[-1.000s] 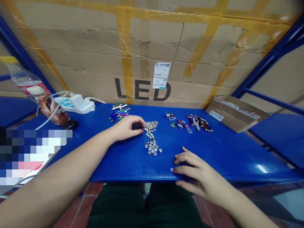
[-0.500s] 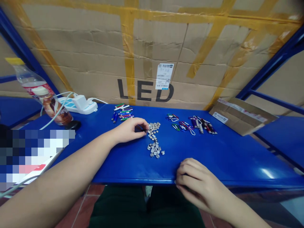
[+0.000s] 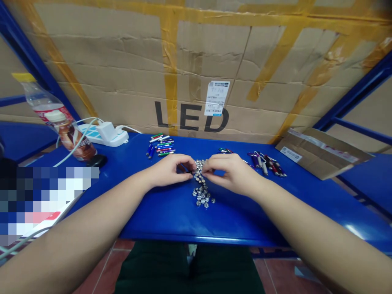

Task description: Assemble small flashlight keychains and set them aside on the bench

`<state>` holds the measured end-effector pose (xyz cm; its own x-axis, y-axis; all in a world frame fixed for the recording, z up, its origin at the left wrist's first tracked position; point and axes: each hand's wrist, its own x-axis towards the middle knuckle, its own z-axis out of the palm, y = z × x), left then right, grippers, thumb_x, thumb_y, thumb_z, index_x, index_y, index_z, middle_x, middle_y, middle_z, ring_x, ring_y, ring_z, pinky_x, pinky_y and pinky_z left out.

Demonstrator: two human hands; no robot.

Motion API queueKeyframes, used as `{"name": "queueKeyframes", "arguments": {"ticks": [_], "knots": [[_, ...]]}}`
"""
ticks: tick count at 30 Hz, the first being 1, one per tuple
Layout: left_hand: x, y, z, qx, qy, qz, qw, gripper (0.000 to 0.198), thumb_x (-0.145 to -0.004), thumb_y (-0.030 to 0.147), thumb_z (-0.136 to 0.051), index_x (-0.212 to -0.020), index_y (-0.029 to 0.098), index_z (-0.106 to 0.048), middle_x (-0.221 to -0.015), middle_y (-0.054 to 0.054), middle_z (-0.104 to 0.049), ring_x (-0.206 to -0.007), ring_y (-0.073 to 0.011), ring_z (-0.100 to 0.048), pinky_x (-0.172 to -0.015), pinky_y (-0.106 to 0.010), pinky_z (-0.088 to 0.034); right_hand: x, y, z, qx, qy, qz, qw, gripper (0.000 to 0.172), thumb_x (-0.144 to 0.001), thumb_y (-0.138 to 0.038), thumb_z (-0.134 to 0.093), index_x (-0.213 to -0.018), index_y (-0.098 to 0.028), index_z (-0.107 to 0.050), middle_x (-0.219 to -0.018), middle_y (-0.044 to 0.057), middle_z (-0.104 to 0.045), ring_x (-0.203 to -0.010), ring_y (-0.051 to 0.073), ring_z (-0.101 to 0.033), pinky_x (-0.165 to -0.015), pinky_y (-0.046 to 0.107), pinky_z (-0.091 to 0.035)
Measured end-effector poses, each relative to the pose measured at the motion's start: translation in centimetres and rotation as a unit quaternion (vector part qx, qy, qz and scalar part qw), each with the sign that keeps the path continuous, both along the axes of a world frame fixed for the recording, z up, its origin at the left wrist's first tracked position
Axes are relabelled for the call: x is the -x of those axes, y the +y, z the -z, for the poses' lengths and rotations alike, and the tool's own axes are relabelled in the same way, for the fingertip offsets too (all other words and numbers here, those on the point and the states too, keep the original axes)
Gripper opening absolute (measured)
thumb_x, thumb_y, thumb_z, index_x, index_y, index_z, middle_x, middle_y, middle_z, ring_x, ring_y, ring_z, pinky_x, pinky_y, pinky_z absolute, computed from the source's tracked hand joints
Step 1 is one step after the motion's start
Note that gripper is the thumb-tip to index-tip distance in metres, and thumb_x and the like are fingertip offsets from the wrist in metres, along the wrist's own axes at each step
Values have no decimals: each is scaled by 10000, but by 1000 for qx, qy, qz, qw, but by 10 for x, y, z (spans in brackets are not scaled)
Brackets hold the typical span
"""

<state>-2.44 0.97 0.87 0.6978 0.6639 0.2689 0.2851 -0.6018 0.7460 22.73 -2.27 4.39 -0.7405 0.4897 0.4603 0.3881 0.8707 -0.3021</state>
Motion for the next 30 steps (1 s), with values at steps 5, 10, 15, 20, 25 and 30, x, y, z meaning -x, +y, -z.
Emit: {"name": "queueKeyframes", "arguments": {"ticks": [5, 10, 15, 20, 25, 30], "knots": [[-1, -1, -1, -6, 2, 3, 1000, 161, -858, 194, -709, -1017, 169, -699, -991, -37, -754, -870, -163, -715, -811, -296, -585, 5, 11, 11, 11, 20, -16, 1000, 69, -965, -170, -666, -926, -179, -722, -856, 48, -726, -788, 156, -682, -749, 272, -528], [-1, -1, -2, -15, 8, 7, 1000, 154, -862, 201, -711, -1013, 169, -712, -983, -38, -757, -871, -162, -715, -820, -293, -585, 4, 11, 17, -2, 30, -29, 999, 63, -968, -165, -670, -947, -179, -728, -885, 53, -731, -816, 157, -689, -770, 273, -545], [-1, -1, -1, 0, 4, 8, 1000, 170, -855, 187, -708, -1024, 171, -717, -989, -35, -758, -857, -155, -714, -793, -274, -585, 3, 12, 21, -54, 19, -35, 998, 107, -1004, -191, -628, -987, -180, -733, -932, 74, -730, -834, 163, -683, -781, 287, -567], [-2, -1, -1, 17, -5, 4, 1000, 171, -858, 195, -714, -1026, 164, -709, -971, -36, -756, -851, -155, -712, -779, -270, -584, 2, 12, 28, -164, 22, -26, 986, 146, -1021, -194, -594, -1020, -168, -737, -935, 105, -738, -841, 194, -674, -770, 331, -574], [-2, -2, -1, 32, -17, 12, 999, 171, -862, 184, -708, -1032, 166, -700, -970, -32, -753, -860, -151, -710, -798, -275, -587, 2, 9, 28, -160, 36, -28, 986, 152, -1015, -194, -593, -1081, -178, -729, -991, 114, -734, -882, 204, -673, -790, 355, -578], [-1, -2, -1, 33, -32, 10, 999, 149, -850, 165, -700, -998, 163, -683, -998, -41, -746, -907, -163, -718, -866, -307, -596, -8, 11, 21, -66, 48, 24, 996, 143, -984, -204, -615, -1084, -168, -711, -1017, 103, -723, -963, 223, -673, -876, 380, -563]]}}
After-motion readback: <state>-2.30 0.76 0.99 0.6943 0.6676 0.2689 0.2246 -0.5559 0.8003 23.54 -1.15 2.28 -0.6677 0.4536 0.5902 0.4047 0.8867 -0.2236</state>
